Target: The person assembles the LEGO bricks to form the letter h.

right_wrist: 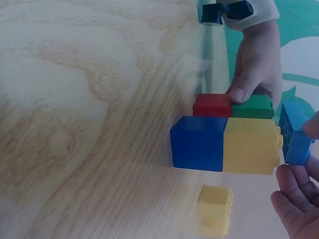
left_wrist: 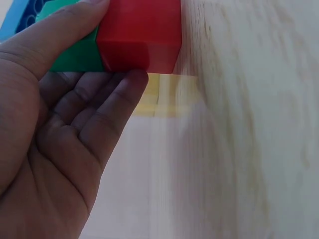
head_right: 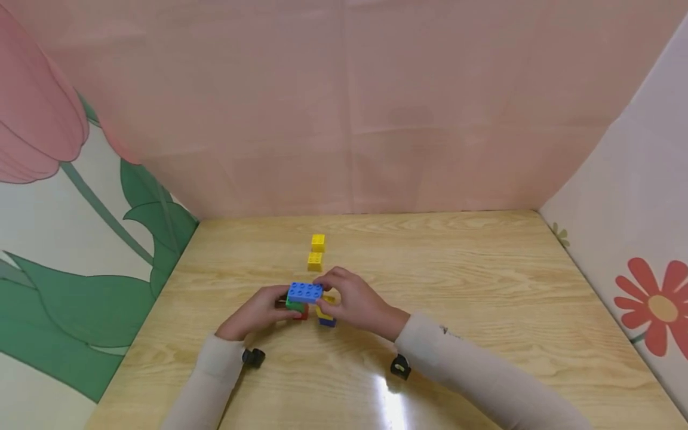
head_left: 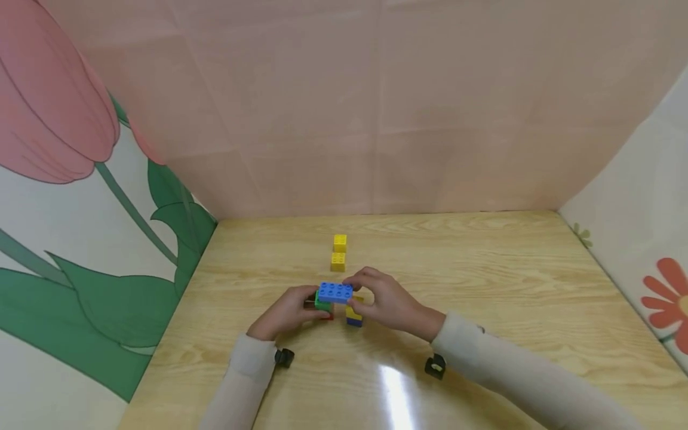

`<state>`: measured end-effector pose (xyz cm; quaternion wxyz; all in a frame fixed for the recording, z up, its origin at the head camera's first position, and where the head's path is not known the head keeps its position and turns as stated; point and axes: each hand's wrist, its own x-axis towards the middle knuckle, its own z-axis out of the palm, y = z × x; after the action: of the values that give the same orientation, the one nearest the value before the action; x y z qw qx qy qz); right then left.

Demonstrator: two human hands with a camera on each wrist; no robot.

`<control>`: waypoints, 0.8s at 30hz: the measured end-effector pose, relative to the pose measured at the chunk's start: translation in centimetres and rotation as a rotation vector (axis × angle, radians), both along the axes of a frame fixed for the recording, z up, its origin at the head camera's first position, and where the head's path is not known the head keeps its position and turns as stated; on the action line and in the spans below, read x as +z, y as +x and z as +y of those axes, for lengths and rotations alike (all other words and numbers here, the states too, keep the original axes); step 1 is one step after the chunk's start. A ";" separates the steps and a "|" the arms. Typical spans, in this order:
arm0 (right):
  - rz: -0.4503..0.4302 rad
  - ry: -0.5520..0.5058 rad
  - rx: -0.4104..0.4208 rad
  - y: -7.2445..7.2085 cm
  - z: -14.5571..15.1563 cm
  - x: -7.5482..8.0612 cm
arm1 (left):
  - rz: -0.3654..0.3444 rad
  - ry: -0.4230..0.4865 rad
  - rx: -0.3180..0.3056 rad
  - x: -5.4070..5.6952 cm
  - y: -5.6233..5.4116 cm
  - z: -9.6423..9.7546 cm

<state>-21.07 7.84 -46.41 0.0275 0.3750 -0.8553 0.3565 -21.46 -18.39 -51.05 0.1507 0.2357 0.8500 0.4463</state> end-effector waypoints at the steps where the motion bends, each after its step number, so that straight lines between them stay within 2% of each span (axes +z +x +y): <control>1: 0.000 0.003 0.000 0.0 0.0 0.0 | -0.002 -0.002 0.001 0.0 0.0 0.0; 11: 0.010 0.022 -0.003 0.4 0.2 0.0 | 0.037 -0.011 -0.009 -0.1 -0.2 0.3; 24: -0.005 0.041 -0.013 0.2 0.2 -0.7 | 0.003 0.004 -0.016 -0.1 -0.1 0.7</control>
<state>-20.87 8.00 -47.14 0.0200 0.3692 -0.8648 0.3398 -21.52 -17.74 -51.11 0.1524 0.2434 0.8474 0.4466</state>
